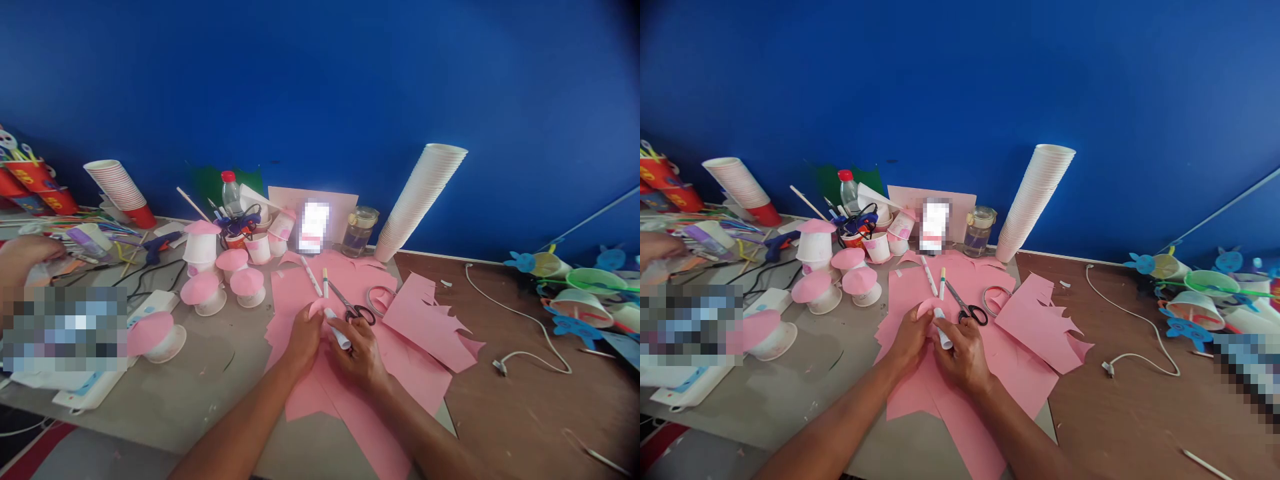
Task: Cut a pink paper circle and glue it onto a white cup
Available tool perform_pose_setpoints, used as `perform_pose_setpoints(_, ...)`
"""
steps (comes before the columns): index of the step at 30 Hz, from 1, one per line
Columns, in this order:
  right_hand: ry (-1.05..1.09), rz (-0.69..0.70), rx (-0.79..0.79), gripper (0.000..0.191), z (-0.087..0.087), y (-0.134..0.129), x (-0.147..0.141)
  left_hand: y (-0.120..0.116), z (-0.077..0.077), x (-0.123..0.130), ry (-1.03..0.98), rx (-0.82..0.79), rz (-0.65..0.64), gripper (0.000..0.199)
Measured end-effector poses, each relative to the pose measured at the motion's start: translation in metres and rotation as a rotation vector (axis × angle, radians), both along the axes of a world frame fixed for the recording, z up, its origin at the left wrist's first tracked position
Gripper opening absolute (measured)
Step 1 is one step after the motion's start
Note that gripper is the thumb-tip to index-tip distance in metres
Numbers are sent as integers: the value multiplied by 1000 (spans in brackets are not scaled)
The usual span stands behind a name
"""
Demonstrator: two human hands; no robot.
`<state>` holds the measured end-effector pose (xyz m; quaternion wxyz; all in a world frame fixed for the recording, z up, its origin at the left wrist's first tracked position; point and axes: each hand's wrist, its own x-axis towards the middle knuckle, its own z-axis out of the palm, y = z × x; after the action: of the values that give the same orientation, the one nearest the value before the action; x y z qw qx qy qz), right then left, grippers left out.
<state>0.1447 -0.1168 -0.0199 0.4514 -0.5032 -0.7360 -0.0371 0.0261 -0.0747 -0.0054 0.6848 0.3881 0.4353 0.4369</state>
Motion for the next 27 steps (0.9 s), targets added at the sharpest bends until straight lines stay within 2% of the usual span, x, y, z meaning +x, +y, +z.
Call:
perform_pose_setpoints(6, -73, -61, -31, 22, 1, 3, 2, 5, -8, 1, 43, 97, -9, 26)
perform_pose_setpoints(10, -118, -121, -41, 21, 2, 7, 11, 6, -6, -1, 89, 168, -3, 26)
perform_pose_setpoints(14, -93, -175, 3, 27, 3, 8, 21, 5, -2, -5, 206, 124, 63, 16)
perform_pose_setpoints(18, -113, -64, 13, 31, 6, 3, 15, 4, 1, -5, 187, 106, 90, 10)
perform_pose_setpoints(22, -142, 26, -9, 35, 8, 0, 3, 3, 1, -2, 103, 63, 72, 14)
perform_pose_setpoints(27, -158, -6, -90, 33, 4, 5, 7, 3, -3, -1, -1, 97, 15, 19)
